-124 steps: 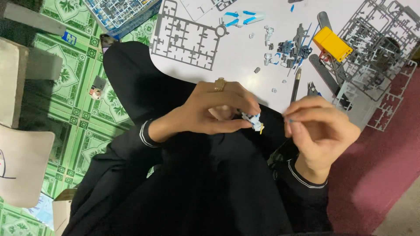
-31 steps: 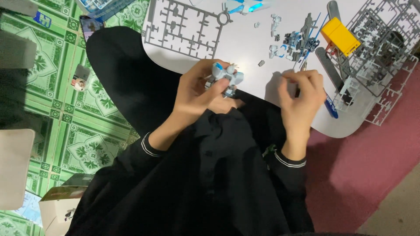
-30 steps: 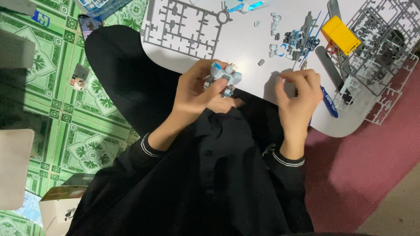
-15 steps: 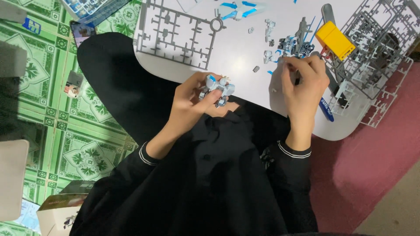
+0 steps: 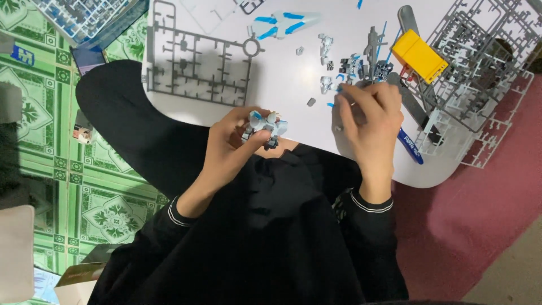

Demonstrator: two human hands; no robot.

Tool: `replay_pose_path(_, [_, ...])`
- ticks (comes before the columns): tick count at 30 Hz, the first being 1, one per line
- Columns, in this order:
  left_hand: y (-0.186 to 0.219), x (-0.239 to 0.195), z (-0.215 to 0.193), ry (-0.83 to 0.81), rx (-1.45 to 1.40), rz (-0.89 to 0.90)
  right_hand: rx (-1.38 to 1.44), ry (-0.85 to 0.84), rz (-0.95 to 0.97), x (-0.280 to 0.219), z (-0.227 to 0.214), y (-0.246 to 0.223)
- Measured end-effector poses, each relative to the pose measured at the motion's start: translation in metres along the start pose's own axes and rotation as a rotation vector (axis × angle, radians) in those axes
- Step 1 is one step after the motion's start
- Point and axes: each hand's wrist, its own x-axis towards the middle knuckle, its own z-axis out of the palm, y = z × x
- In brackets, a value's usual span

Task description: The person assembles a small plastic model kit by hand, snapping together white and blue parts on a white table. They pick up individual pieces from the table, align them, and press them into place on the growing model body.

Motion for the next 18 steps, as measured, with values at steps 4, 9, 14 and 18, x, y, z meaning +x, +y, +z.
replay_pose_path(4, [-0.008, 0.007, 0.007, 0.011, 0.065, 0.08, -0.019, -0.006, -0.044, 0.001, 0.004, 0.011])
replay_pose_path(9, [-0.011, 0.011, 0.007, -0.032, 0.066, 0.018, -0.007, 0.01, -0.051, -0.003, 0.002, 0.021])
replay_pose_path(14, [-0.009, 0.013, 0.009, -0.028, 0.023, -0.043, -0.001, 0.041, -0.036, -0.004, -0.001, 0.025])
replay_pose_path(18, [-0.007, 0.009, 0.006, -0.023, 0.069, -0.004, 0.051, 0.114, 0.029, -0.015, -0.013, 0.028])
